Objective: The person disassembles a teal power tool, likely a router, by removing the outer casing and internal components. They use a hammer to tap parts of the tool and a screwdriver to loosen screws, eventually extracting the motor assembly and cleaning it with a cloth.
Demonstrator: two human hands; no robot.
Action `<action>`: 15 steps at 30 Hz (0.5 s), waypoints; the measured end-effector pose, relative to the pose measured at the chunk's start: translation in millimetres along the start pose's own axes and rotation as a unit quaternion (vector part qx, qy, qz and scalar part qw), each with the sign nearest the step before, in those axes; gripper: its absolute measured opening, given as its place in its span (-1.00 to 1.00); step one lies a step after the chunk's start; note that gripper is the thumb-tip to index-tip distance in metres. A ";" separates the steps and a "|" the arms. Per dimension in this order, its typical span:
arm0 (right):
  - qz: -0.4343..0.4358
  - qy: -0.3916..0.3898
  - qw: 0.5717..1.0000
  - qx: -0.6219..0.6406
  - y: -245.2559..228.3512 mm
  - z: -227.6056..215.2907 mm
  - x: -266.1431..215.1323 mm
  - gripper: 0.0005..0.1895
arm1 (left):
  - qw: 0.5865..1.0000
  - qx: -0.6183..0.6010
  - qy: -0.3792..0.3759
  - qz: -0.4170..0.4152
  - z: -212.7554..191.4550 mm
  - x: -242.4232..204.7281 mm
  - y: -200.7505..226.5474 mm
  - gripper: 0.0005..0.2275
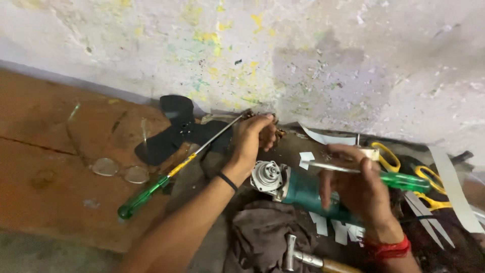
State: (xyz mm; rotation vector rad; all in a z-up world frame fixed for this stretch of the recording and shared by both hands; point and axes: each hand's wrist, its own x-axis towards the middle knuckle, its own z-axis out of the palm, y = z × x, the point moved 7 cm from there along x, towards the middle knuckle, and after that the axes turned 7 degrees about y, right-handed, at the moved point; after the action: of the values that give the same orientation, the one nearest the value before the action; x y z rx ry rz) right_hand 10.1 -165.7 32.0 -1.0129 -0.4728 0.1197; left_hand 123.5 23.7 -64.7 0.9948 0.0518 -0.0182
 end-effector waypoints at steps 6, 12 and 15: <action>-0.160 -0.066 0.892 -0.419 -4.9 21.5 13.3 -0.86 | 0.996 0.041 -0.071 -0.044 5.6 6.0 -8.8 -0.67; -0.073 -0.192 0.820 -0.534 21.8 58.5 48.5 -0.58 | 0.997 0.001 -0.024 -0.074 -2.2 6.8 -3.7 -0.79; -0.067 -0.215 0.848 -0.479 34.0 70.4 49.7 -0.53 | 0.993 0.102 -0.058 -0.009 -11.7 11.3 22.5 -0.81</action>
State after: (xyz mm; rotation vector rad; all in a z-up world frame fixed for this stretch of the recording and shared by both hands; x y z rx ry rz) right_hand 27.9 -76.7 50.5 -1.9483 -1.0702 -0.0306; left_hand 135.3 45.8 -52.8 1.1949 -0.0488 -0.0987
